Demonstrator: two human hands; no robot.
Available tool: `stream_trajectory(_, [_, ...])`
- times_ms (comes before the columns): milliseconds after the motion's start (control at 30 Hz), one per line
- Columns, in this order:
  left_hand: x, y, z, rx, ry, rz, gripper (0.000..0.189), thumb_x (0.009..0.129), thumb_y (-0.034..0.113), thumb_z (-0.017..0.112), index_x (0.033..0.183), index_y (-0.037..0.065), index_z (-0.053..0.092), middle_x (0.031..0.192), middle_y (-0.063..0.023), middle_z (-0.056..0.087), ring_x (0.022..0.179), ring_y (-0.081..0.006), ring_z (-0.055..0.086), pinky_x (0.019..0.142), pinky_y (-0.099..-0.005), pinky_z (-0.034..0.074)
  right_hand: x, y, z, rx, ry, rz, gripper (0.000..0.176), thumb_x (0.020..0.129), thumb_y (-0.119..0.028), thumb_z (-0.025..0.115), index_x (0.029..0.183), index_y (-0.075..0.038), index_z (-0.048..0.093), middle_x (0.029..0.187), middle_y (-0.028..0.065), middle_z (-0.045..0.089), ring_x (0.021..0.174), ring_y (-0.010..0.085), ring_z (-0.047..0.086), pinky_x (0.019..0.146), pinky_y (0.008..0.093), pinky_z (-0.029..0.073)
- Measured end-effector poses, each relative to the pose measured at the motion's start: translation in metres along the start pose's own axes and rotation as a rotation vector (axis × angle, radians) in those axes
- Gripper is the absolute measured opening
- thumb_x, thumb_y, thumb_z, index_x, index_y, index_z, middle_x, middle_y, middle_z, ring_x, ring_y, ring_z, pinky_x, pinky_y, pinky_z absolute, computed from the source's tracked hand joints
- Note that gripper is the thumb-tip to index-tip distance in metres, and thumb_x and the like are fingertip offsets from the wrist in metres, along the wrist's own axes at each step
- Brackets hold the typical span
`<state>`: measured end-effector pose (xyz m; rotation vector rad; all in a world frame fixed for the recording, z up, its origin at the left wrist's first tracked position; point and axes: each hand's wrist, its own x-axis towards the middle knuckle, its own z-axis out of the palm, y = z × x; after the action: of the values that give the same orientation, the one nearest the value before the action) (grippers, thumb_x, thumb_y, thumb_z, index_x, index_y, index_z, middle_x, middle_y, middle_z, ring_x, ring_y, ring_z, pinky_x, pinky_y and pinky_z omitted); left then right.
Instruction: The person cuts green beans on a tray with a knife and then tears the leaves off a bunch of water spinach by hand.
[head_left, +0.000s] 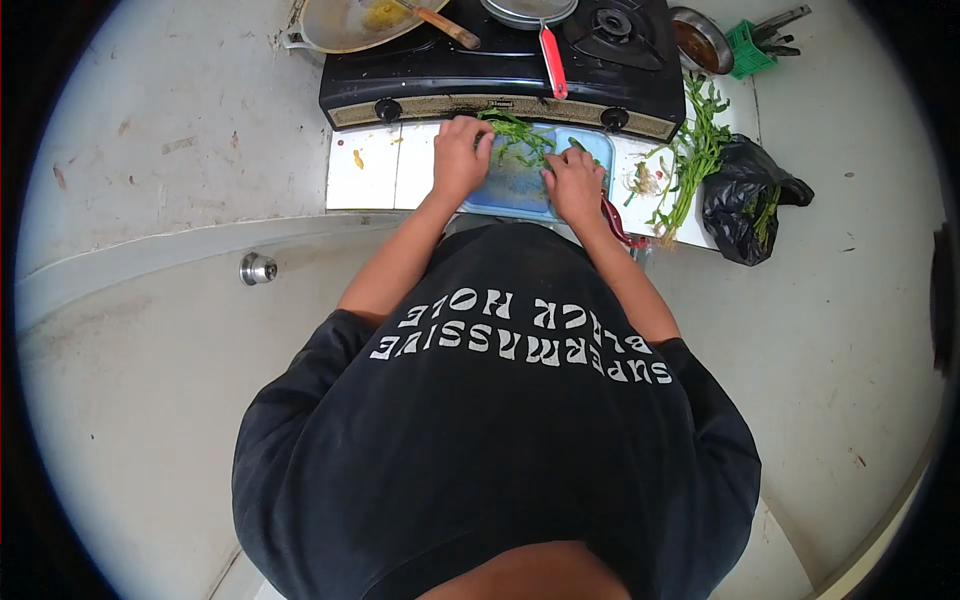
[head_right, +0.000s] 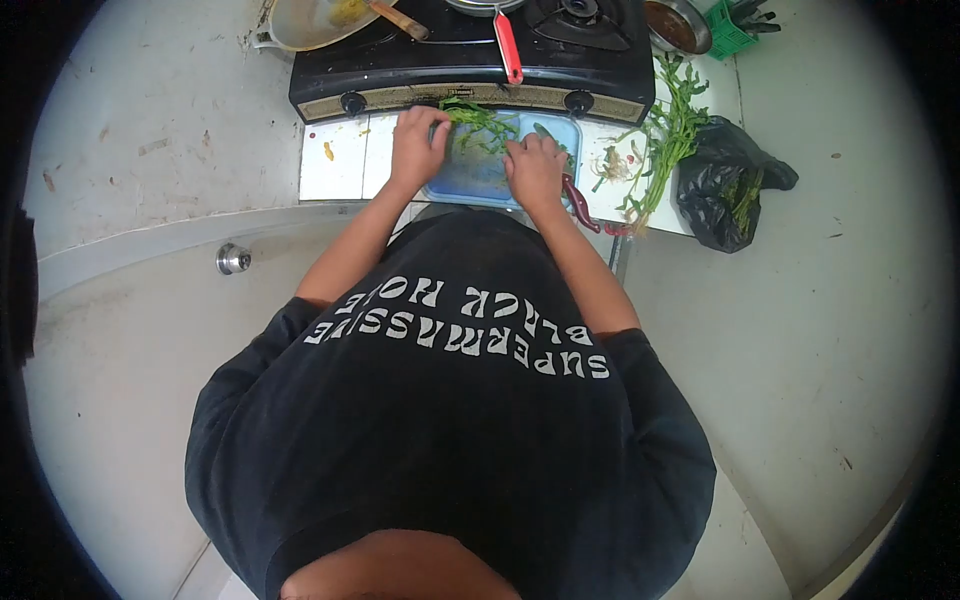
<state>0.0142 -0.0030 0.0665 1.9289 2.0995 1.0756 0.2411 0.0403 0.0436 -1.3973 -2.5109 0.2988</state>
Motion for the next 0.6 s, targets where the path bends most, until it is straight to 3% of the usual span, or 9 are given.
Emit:
stream_trajectory(67, [0.005,-0.004,-0.011,-0.117,0.149,-0.023,0.01,0.088,0.01,0.071,0.098,0.008,0.069,0.101,-0.0111,0.068,0.098,-0.0359,0.06,0.085,-0.0472,0.047,0.004,-0.004,0.002,0.021,0.016,-0.024,0.026,0.089,-0.027,0.074,0.114,-0.018,0.074,0.11,0.0067,0.064,0.112,0.0309,0.057,0.09,0.0545,0.044])
stream_trajectory(133, [0.007,-0.007,-0.02,-0.115,0.151,-0.057,0.009,0.089,0.009,0.07,0.098,0.007,0.069,0.099,-0.0117,0.068,0.097,-0.0361,0.06,0.087,-0.0457,0.047,0.009,-0.01,0.003,0.004,0.031,-0.036,0.025,0.088,-0.027,0.074,0.112,-0.019,0.076,0.108,0.0055,0.064,0.109,0.0293,0.058,0.089,0.0525,0.044])
stream_trajectory(300, [0.005,-0.013,-0.04,-0.309,0.124,-0.305,0.011,0.093,0.012,0.072,0.102,0.005,0.071,0.096,-0.0122,0.069,0.095,-0.0293,0.063,0.086,-0.0393,0.051,0.023,-0.025,0.005,0.002,0.018,-0.055,0.02,0.088,-0.026,0.074,0.107,-0.018,0.077,0.108,0.0064,0.064,0.108,0.0299,0.057,0.087,0.0522,0.043])
stream_trajectory(400, [0.004,-0.027,-0.055,-0.326,0.142,-0.319,0.014,0.096,0.013,0.071,0.106,0.003,0.072,0.094,-0.0119,0.069,0.091,-0.0226,0.063,0.086,-0.0345,0.05,0.034,-0.037,0.005,0.018,0.028,-0.077,0.018,0.088,-0.025,0.073,0.105,-0.018,0.077,0.106,0.0064,0.064,0.106,0.0297,0.057,0.086,0.0515,0.042])
stream_trajectory(600, [-0.007,-0.067,-0.077,-0.225,0.108,-0.26,0.01,0.091,0.012,0.074,0.099,0.005,0.072,0.092,-0.0113,0.071,0.093,-0.0312,0.062,0.086,-0.04,0.05,0.052,-0.058,0.015,-0.039,0.048,-0.057,0.02,0.087,-0.026,0.074,0.105,-0.016,0.077,0.108,0.007,0.065,0.108,0.0299,0.058,0.088,0.0531,0.041])
